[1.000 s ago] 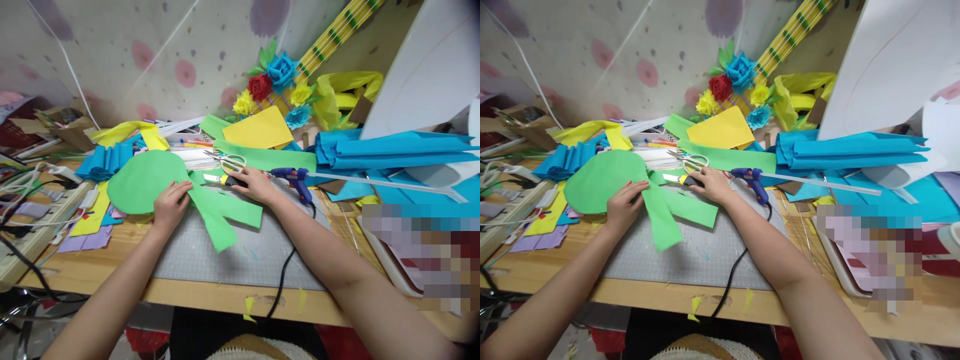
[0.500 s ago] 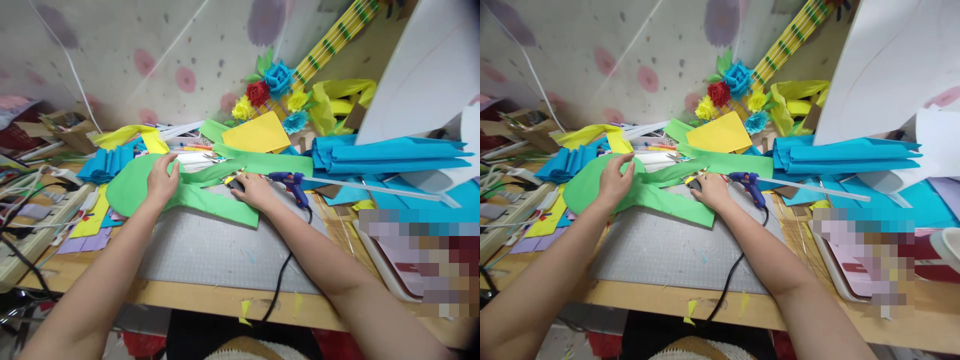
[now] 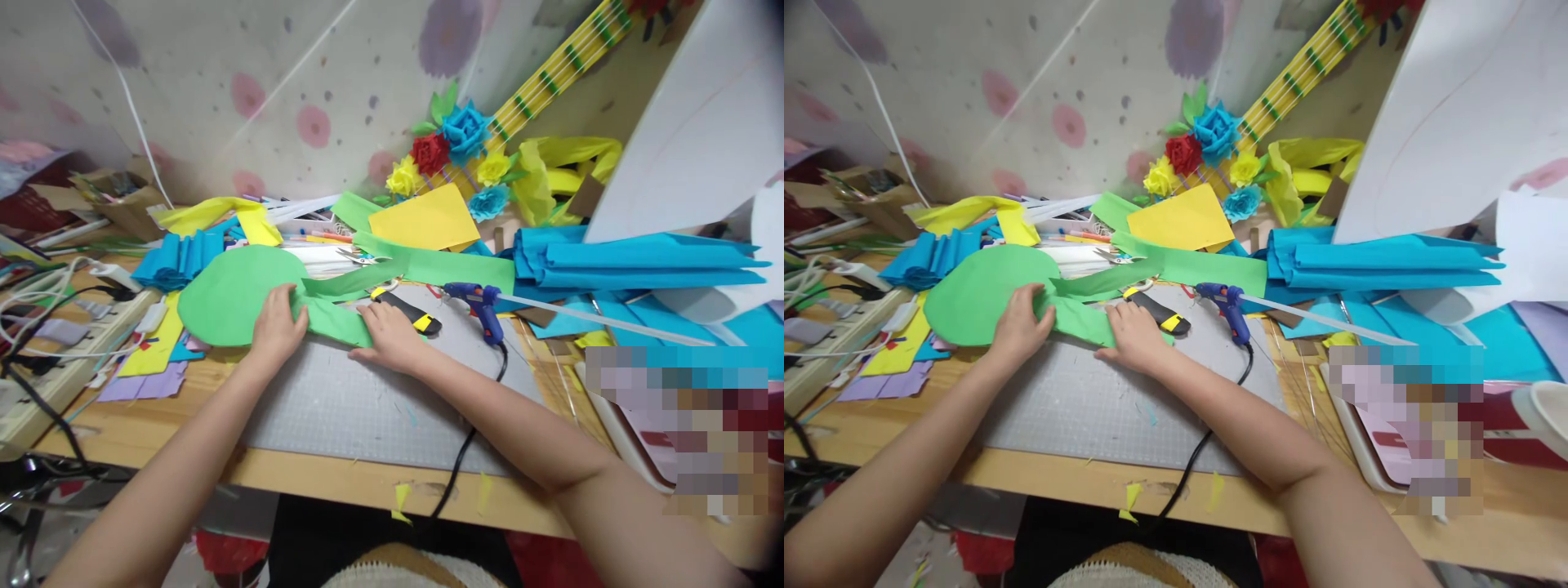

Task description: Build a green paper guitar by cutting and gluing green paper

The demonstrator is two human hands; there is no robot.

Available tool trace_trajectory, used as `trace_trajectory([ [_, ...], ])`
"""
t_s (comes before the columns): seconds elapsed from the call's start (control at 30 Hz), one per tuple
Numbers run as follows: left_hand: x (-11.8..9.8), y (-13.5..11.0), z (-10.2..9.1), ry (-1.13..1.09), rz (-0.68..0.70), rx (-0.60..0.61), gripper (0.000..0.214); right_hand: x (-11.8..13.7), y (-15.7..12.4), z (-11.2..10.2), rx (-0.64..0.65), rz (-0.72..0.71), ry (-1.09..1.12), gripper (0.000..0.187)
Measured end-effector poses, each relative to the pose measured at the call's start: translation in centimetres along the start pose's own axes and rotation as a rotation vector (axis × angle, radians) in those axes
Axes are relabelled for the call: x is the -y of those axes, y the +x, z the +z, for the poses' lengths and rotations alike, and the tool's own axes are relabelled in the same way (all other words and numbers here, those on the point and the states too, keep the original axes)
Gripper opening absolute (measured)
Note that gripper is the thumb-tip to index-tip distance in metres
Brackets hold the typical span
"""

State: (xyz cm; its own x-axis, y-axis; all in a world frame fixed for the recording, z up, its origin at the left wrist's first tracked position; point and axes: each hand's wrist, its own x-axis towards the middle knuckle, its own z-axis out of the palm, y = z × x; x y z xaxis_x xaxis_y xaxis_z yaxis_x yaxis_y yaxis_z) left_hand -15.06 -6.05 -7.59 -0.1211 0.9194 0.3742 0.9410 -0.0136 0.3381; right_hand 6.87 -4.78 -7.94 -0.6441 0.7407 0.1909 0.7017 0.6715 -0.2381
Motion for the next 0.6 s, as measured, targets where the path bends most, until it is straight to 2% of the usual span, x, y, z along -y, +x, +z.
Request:
trace_trajectory([
  [0.13, -0.8, 0.4, -2.5, 0.011, -0.003, 0.108, 0.034, -1.2, -0.4, -0.1, 0.030, -0.042, 0.079, 0.064],
  [0.2, -1.1, 0.3, -3.7, 0.024, 0.126, 0.105, 0.027, -2.1, -1.0, -0.9, 0.028, -0.100, 0.097, 0.064],
  [0.27, -1.4, -0.3, -4.2, 0.014, 0.328, 0.116, 0.026, -2.9, -1.7, -1.9, 0.043, -0.152, 0.108, 0.063],
  [0.33, -1.7, -1.3, -4.0, -0.015, 0.509, 0.172, 0.030, -3.7, -2.4, -2.7, 0.071, -0.179, 0.119, 0.064],
  [0.4, -2.0, -2.4, -3.3, -0.035, 0.617, 0.232, 0.035, -4.3, -3.1, -3.2, 0.094, -0.186, 0.130, 0.066],
  [0.47, -2.3, -3.2, -2.4, -0.035, 0.658, 0.260, 0.040, -4.8, -3.6, -3.3, 0.108, -0.192, 0.132, 0.068],
  [0.6, -2.7, -3.8, -0.9, -0.030, 0.634, 0.269, 0.047, -5.4, -4.4, -3.1, 0.101, -0.172, 0.080, 0.075],
])
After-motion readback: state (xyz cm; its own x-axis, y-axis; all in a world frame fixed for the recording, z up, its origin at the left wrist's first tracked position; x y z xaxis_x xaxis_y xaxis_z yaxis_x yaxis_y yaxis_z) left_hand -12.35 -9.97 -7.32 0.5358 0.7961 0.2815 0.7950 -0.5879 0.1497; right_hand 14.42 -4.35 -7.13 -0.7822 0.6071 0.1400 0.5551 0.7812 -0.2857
